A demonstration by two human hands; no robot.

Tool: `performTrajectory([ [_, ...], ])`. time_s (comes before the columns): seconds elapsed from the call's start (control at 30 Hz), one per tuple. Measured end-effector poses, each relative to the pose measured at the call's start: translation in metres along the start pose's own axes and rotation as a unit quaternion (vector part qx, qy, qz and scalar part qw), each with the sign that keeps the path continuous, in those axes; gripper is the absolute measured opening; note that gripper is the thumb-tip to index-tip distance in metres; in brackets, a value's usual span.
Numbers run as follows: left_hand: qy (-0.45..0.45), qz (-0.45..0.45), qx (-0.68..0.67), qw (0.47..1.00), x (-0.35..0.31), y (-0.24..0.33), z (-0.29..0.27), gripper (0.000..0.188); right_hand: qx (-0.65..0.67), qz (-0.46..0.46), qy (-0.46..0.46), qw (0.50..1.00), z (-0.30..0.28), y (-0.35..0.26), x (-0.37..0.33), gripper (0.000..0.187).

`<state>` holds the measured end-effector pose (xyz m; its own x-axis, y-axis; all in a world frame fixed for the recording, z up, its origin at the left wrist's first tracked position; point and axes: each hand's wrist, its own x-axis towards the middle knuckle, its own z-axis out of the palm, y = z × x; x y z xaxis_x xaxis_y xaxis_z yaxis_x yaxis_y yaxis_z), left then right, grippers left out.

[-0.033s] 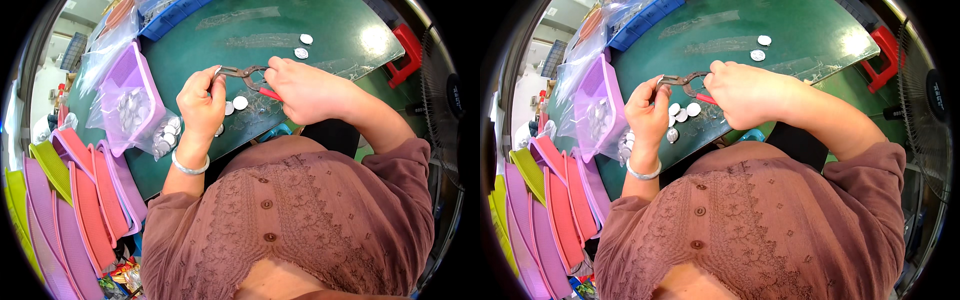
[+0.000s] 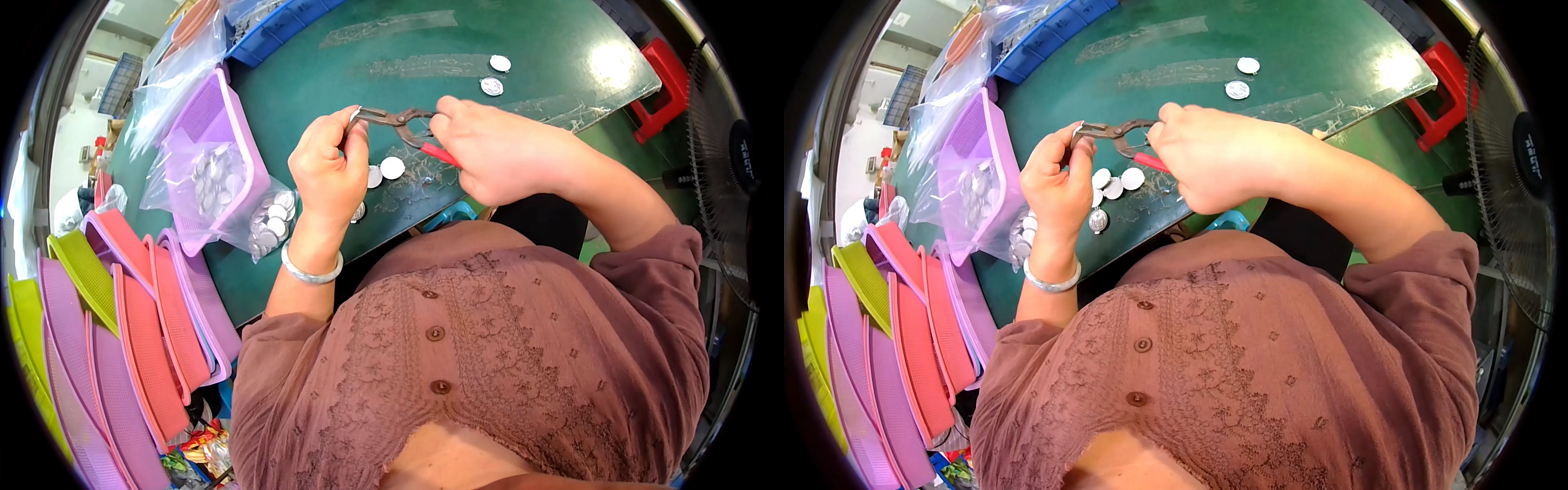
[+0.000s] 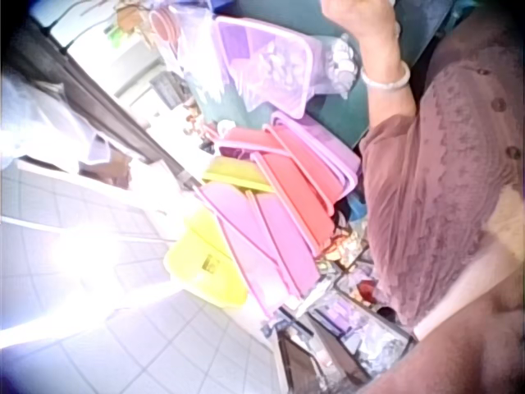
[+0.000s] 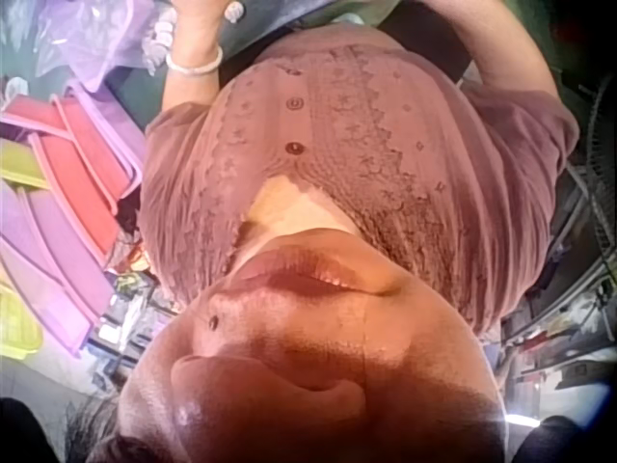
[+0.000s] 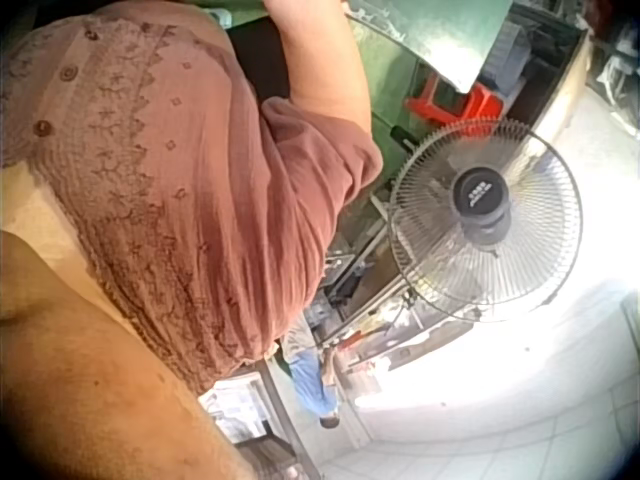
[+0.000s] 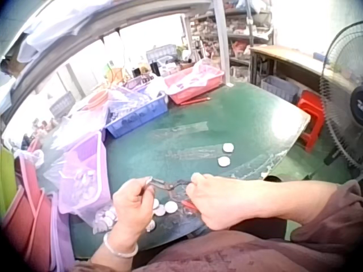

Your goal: The person assembles small round white components by hand, then uses red-handled pliers to crimp metal loops onto them. The person handles the components one at a time, places finished units on the table, and repeats the process.

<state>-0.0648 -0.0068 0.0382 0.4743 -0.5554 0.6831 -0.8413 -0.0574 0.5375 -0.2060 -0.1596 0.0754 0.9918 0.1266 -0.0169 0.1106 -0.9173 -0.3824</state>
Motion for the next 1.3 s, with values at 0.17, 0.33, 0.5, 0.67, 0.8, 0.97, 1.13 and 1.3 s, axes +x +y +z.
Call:
performTrajectory([
  [0.17,0.030,0.039,0.043,0.998,0.000,-0.001,0.002,0.012,0.205,0.051,-0.116,0.970,0.001,-0.005,0.010,0.024],
  [0.33,0.029,0.064,0.061,0.996,0.002,-0.002,0.000,0.011,0.328,0.054,-0.174,0.927,-0.003,-0.003,0.013,0.026],
  [0.5,-0.002,0.036,0.052,0.998,0.003,-0.004,-0.004,0.010,0.024,0.033,0.030,0.999,0.018,-0.006,0.009,0.027],
  [0.67,0.004,0.037,0.044,0.998,0.002,-0.004,-0.002,0.011,0.049,0.033,-0.001,0.998,0.019,-0.006,0.011,0.026],
  [0.8,-0.003,0.012,0.041,0.999,0.000,-0.004,-0.005,0.011,0.318,0.064,-0.179,0.929,-0.001,-0.005,0.017,0.026],
  [0.97,-0.005,0.037,0.047,0.998,0.004,-0.004,-0.004,0.010,0.008,0.003,0.091,0.996,0.032,0.000,0.012,0.023],
  [1.13,0.000,0.052,0.058,0.997,0.001,-0.007,-0.003,0.011,0.218,0.055,-0.098,0.969,0.010,-0.005,0.017,0.021],
  [1.3,-0.001,0.066,0.074,0.995,0.004,-0.006,-0.004,0.009,0.289,0.054,-0.136,0.946,0.008,0.001,0.019,0.022],
])
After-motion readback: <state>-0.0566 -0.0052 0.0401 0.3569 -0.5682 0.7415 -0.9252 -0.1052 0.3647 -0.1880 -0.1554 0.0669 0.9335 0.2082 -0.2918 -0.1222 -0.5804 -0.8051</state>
